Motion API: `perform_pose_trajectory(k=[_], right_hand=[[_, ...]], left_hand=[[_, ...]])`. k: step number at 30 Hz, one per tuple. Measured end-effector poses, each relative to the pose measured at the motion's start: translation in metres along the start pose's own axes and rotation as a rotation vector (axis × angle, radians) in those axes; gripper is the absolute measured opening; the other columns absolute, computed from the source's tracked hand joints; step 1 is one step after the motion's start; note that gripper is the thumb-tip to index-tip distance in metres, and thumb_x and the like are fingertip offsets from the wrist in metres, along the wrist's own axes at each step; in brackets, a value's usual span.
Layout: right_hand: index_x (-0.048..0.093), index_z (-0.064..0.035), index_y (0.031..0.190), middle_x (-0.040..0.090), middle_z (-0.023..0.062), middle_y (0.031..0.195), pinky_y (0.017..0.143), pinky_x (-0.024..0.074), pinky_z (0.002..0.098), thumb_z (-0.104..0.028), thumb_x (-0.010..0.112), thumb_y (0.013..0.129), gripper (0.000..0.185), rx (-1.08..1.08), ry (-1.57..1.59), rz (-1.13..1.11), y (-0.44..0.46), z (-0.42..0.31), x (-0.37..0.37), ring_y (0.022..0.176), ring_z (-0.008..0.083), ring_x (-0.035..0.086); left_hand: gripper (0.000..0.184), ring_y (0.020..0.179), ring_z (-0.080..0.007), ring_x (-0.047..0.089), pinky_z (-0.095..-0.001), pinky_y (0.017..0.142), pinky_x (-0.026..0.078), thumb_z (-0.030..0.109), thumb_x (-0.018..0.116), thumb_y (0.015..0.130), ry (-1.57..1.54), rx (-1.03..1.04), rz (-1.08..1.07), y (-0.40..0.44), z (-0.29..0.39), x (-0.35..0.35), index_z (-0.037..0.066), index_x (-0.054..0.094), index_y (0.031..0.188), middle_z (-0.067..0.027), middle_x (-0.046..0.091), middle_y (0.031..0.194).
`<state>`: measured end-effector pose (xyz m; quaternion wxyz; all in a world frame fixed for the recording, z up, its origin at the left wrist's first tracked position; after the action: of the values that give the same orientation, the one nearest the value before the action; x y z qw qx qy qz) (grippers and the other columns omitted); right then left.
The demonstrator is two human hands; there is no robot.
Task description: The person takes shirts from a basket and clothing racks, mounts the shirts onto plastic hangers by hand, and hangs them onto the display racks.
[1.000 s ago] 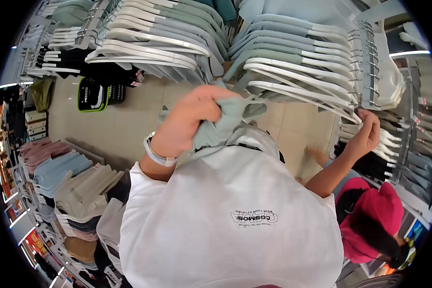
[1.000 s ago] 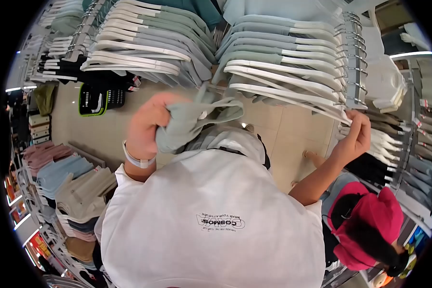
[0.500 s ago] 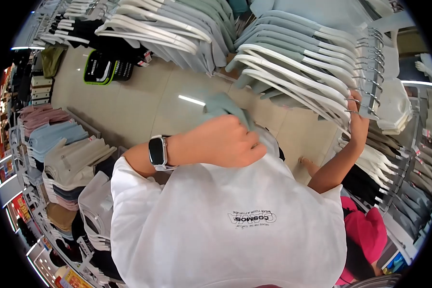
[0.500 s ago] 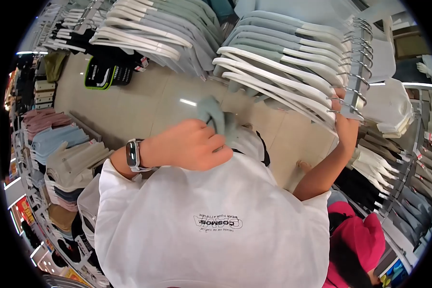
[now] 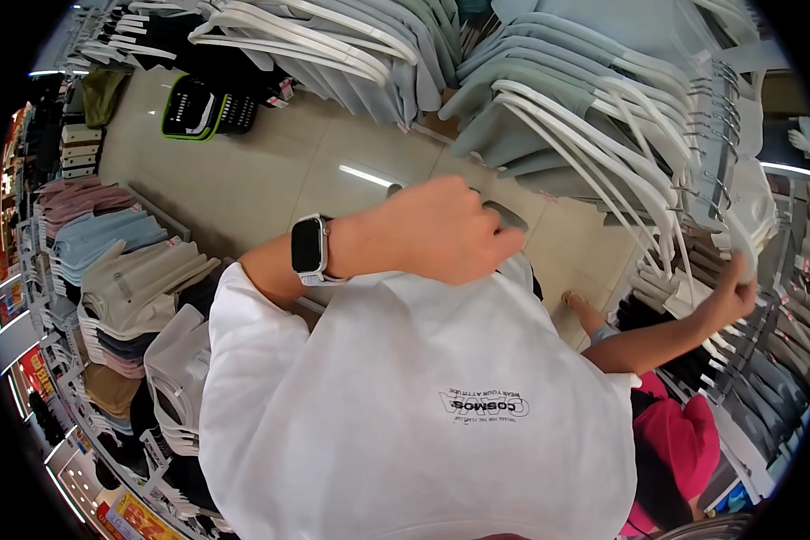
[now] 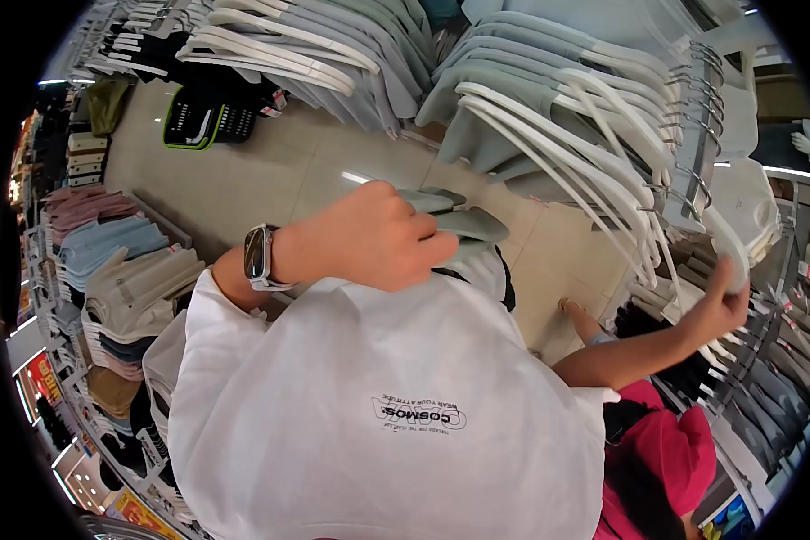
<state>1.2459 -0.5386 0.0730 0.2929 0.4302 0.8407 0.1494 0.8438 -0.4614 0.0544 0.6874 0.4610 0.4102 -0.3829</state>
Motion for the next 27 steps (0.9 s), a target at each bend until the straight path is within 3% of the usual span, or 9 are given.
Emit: perform_pose_trajectory(k=[4, 6, 17, 19, 20, 23, 24, 25, 27], right_hand=[[0.065, 0.0063, 0.094, 0.054, -0.0017, 0.070, 0.052, 0.0329, 0.0183, -0.018, 0.069, 0.082, 0.028, 0.017, -0.115, 0.218, -0.017, -0.010, -0.056, 0.060, 0.0042, 0.044], [0.065, 0.0061, 0.090, 0.054, -0.0005, 0.068, 0.050, 0.0316, 0.0192, -0.022, 0.069, 0.081, 0.029, 0.040, -0.194, 0.340, -0.030, -0.023, -0.074, 0.059, 0.0048, 0.044], [0.060, 0.0105, 0.081, 0.051, 0.0081, 0.062, 0.044, 0.0314, 0.0210, -0.030, 0.069, 0.080, 0.041, 0.002, -0.108, 0.899, -0.078, -0.058, -0.123, 0.055, 0.0111, 0.047], [0.056, 0.0065, 0.073, 0.046, 0.0070, 0.059, 0.044, 0.0338, 0.0222, -0.035, 0.065, 0.081, 0.043, -0.136, 0.079, 0.697, -0.090, -0.044, -0.161, 0.054, 0.0141, 0.046], [0.050, 0.0012, 0.067, 0.042, 0.0074, 0.058, 0.044, 0.0323, 0.0264, -0.037, 0.056, 0.085, 0.043, -0.167, 0.215, 0.414, -0.093, -0.039, -0.178, 0.051, 0.0164, 0.041], [0.045, -0.0031, 0.062, 0.037, 0.0067, 0.056, 0.045, 0.0263, 0.0292, -0.037, 0.049, 0.088, 0.043, -0.222, 0.169, 0.615, -0.099, -0.074, -0.120, 0.048, 0.0174, 0.037], [0.041, -0.0027, 0.058, 0.038, 0.0077, 0.056, 0.046, 0.0245, 0.0291, -0.036, 0.045, 0.090, 0.046, -0.111, 0.356, 0.260, -0.099, -0.075, -0.110, 0.049, 0.0181, 0.037], [0.041, -0.0027, 0.058, 0.038, 0.0077, 0.056, 0.046, 0.0245, 0.0291, -0.036, 0.045, 0.090, 0.046, -0.110, 0.354, 0.261, -0.101, -0.071, -0.105, 0.049, 0.0181, 0.037], [0.046, 0.0020, 0.059, 0.037, 0.0061, 0.058, 0.048, 0.0235, 0.0274, -0.035, 0.051, 0.088, 0.047, -0.206, 0.188, -0.121, -0.099, -0.065, -0.075, 0.052, 0.0156, 0.035]], left_hand=[[0.020, 0.036, -0.0210, 0.037, -0.0319, 0.034, 0.029, 0.012, 0.058, 0.057, -0.028, -0.045, -0.011, 0.000, -0.014, -0.001, 0.009, 0.040, 0.062, -0.0029, 0.037, 0.047], [0.014, 0.039, -0.0249, 0.049, -0.0355, 0.037, 0.036, 0.016, 0.058, 0.068, -0.080, -0.085, -0.077, -0.002, -0.023, -0.001, 0.006, 0.048, 0.069, -0.0076, 0.051, 0.048], [0.012, 0.041, -0.0290, 0.048, -0.0375, 0.040, 0.037, 0.015, 0.057, 0.072, -0.158, -0.406, 0.109, -0.013, -0.072, -0.012, 0.005, 0.052, 0.077, -0.0099, 0.046, 0.045], [0.012, 0.041, -0.0292, 0.047, -0.0377, 0.040, 0.037, 0.016, 0.057, 0.072, -0.161, -0.436, 0.125, -0.013, -0.077, -0.014, 0.005, 0.052, 0.076, -0.0106, 0.046, 0.045], [0.012, 0.040, -0.0294, 0.047, -0.0379, 0.040, 0.036, 0.016, 0.057, 0.072, -0.157, -0.461, 0.119, -0.012, -0.079, -0.017, 0.004, 0.052, 0.073, -0.0113, 0.045, 0.045], [0.016, 0.040, -0.0302, 0.045, -0.0382, 0.040, 0.035, 0.016, 0.056, 0.072, -0.182, -0.503, 0.105, -0.011, -0.082, -0.020, 0.003, 0.050, 0.064, -0.0126, 0.043, 0.044], [0.019, 0.040, -0.0307, 0.044, -0.0381, 0.040, 0.034, 0.015, 0.056, 0.071, -0.212, -0.520, 0.097, -0.011, -0.082, -0.021, 0.003, 0.049, 0.059, -0.0132, 0.042, 0.044], [0.019, 0.040, -0.0307, 0.044, -0.0381, 0.040, 0.034, 0.015, 0.056, 0.071, -0.213, -0.518, 0.095, -0.010, -0.082, -0.023, 0.003, 0.049, 0.059, -0.0132, 0.042, 0.044], [0.030, 0.039, -0.0316, 0.041, -0.0383, 0.039, 0.032, 0.019, 0.059, 0.074, -0.252, -0.462, 0.028, -0.008, -0.079, -0.026, 0.003, 0.046, 0.052, -0.0135, 0.040, 0.043]])
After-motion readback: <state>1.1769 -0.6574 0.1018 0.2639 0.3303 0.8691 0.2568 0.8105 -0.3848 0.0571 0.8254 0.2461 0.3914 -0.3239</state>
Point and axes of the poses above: each hand's wrist, its own y-axis towards the middle knuckle, its own x-axis out of the palm, z = x × y, the point moved 3 cm from there along y, towards the middle knuckle
